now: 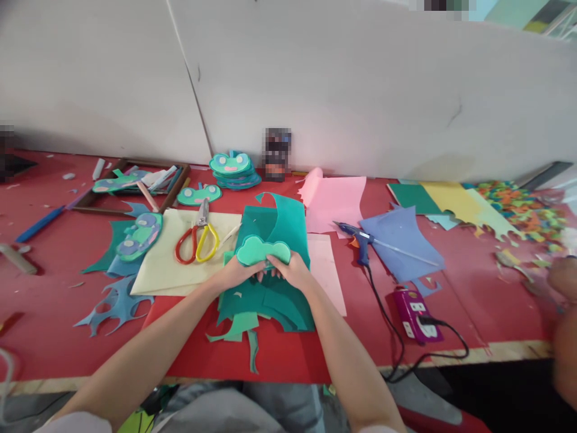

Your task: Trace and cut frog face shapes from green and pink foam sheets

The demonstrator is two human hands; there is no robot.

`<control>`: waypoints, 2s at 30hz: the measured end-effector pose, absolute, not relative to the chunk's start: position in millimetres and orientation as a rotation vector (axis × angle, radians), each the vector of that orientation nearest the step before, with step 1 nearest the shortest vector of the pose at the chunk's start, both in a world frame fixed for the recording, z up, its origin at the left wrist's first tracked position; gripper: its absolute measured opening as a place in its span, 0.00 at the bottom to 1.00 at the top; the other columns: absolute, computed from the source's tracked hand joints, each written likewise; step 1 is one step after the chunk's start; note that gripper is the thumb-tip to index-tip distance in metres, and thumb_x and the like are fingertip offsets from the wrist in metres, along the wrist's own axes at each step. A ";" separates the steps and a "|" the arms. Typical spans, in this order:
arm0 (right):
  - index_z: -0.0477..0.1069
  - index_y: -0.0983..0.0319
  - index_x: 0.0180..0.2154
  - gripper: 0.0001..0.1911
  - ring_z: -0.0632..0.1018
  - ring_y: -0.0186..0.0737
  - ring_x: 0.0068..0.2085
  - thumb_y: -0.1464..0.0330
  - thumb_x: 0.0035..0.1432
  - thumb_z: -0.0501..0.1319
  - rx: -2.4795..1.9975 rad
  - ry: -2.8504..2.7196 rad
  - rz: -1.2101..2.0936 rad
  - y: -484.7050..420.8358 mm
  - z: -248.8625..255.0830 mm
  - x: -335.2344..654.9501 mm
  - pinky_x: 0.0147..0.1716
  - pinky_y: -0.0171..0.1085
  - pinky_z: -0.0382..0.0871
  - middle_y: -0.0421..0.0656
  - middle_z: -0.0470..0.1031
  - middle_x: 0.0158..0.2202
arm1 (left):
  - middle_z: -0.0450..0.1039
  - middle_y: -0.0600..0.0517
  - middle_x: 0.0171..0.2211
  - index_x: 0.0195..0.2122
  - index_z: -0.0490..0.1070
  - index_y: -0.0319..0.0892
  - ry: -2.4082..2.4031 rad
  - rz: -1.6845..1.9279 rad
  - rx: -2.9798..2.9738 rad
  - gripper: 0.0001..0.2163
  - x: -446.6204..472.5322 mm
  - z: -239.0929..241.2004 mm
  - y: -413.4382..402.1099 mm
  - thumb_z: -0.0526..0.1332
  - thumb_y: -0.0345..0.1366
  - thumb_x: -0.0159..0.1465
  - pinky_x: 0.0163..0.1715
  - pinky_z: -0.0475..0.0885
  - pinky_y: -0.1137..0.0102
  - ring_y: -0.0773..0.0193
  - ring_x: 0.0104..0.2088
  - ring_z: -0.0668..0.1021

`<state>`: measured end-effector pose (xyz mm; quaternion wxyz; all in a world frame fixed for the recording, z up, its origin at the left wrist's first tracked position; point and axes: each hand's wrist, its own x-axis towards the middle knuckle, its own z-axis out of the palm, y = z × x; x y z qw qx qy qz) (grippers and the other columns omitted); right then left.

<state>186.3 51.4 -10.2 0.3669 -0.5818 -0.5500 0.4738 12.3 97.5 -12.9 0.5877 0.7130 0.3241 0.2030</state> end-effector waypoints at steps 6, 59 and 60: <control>0.63 0.61 0.18 0.26 0.65 0.31 0.16 0.51 0.59 0.50 -1.458 -1.450 1.286 51.9 -13.0 185.6 0.19 0.32 0.59 0.39 0.66 0.14 | 0.69 0.55 0.17 0.22 0.68 0.41 0.804 0.482 1.654 0.18 13.5 -13.1 95.1 0.53 0.49 0.60 0.27 0.67 0.72 0.69 0.20 0.71; 0.63 0.61 0.25 0.18 0.66 0.32 0.20 0.53 0.56 0.55 -1.510 -1.491 1.277 49.7 -3.9 191.4 0.17 0.30 0.58 0.35 0.61 0.19 | 0.74 0.55 0.30 0.34 0.73 0.42 0.904 0.417 1.850 0.14 6.5 -4.7 109.8 0.54 0.47 0.59 0.30 0.64 0.73 0.66 0.30 0.72; 0.63 0.61 0.25 0.18 0.66 0.32 0.21 0.53 0.56 0.55 -1.497 -1.516 1.243 49.6 -4.1 191.2 0.18 0.30 0.59 0.35 0.62 0.19 | 0.73 0.55 0.30 0.33 0.73 0.42 0.902 0.414 1.859 0.14 6.8 -5.0 109.5 0.54 0.46 0.59 0.30 0.64 0.74 0.66 0.30 0.71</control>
